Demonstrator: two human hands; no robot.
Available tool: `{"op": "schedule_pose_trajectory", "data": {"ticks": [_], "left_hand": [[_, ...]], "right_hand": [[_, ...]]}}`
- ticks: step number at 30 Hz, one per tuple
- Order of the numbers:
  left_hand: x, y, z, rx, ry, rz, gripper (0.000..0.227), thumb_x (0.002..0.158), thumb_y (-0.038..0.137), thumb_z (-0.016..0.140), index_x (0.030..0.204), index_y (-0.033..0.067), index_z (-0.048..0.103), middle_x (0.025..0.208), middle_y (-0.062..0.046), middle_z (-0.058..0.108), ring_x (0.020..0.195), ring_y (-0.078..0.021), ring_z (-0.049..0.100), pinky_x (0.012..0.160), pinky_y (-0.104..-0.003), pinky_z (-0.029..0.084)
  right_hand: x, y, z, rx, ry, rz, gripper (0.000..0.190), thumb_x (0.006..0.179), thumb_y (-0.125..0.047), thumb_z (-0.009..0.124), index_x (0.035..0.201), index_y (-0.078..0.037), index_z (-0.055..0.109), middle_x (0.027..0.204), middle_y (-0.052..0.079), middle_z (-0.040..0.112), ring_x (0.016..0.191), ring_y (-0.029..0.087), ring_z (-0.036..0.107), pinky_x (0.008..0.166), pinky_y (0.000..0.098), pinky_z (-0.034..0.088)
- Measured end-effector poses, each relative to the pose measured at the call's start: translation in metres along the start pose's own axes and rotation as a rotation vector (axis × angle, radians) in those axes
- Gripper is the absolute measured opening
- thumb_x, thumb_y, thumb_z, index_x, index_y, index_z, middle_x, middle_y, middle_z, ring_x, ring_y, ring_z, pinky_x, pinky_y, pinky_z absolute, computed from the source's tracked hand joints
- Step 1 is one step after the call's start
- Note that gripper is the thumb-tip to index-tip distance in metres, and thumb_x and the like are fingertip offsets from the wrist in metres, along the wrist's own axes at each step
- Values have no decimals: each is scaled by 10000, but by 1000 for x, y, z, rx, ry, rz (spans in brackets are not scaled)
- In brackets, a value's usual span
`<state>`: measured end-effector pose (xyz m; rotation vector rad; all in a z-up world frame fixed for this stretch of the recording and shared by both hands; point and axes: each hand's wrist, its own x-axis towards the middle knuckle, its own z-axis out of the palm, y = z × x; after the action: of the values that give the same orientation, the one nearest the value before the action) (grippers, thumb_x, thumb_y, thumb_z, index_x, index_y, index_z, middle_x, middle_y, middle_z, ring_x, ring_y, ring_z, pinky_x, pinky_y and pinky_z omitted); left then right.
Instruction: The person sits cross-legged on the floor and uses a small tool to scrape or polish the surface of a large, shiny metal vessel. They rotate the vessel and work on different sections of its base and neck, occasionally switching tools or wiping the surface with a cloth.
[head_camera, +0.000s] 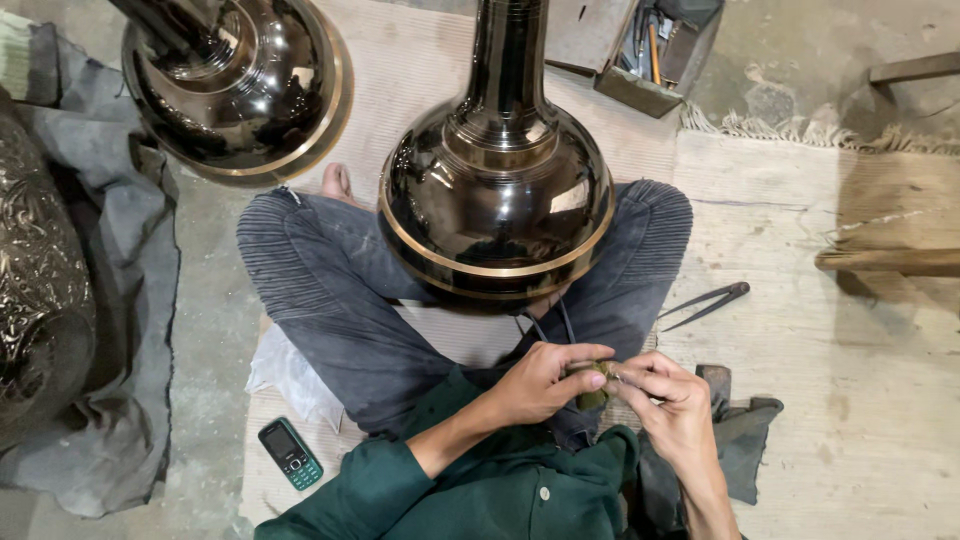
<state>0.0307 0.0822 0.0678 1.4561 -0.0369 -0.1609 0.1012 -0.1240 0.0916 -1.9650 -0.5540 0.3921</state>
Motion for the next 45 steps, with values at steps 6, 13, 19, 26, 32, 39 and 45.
{"op": "schedule_pose_trajectory", "data": {"ticks": [6,13,19,26,32,39,45], "left_hand": [[0,-5,-1,-68,-43,-43,527,1023,286,626,1416,-62,580,1060,-137,790,920,-130,731,822,-282,582],[3,-10,-3,-30,-13,-40,408,985,323,665,1176,-28,744,831,-46,729,733,-83,642,673,-247,520],[7,-7,-5,-155,-72,-152,425,987,396,691,1047,-20,751,785,-9,698,708,-60,613,626,-236,487],[3,-9,-2,-276,-22,-111,342,1008,313,699,1084,-9,788,754,24,679,685,-23,545,599,-219,443],[-9,-6,-9,-147,14,-72,286,1020,273,692,999,3,783,743,12,690,661,-30,557,602,-236,459],[-38,0,-24,199,-37,-174,283,949,290,677,924,28,780,649,-55,676,571,-71,582,567,-295,472],[-47,1,-33,121,-3,-211,298,948,285,706,917,-6,761,632,-17,639,580,-47,536,559,-279,453]], "right_hand": [[0,-13,2,-123,8,-26,216,766,35,777,968,-35,808,850,43,740,734,124,707,637,244,556],[-4,-32,8,-165,79,-177,237,801,57,728,1007,-44,789,958,61,671,785,140,692,656,251,551],[-1,-35,11,-217,158,-251,221,776,57,764,974,-41,776,987,74,615,811,154,645,668,275,517],[0,-38,17,-248,212,-244,184,815,61,757,968,-38,777,994,82,607,768,139,663,621,258,540],[10,-65,20,24,247,-289,151,834,88,735,949,-10,725,1027,86,586,968,201,663,868,327,569],[-2,-127,-16,805,-241,-189,16,905,-24,690,901,-12,699,1028,118,555,912,223,648,769,347,584],[14,-128,-20,718,-235,-215,96,884,-36,713,972,-11,684,1060,121,568,947,218,648,791,341,588]]}}
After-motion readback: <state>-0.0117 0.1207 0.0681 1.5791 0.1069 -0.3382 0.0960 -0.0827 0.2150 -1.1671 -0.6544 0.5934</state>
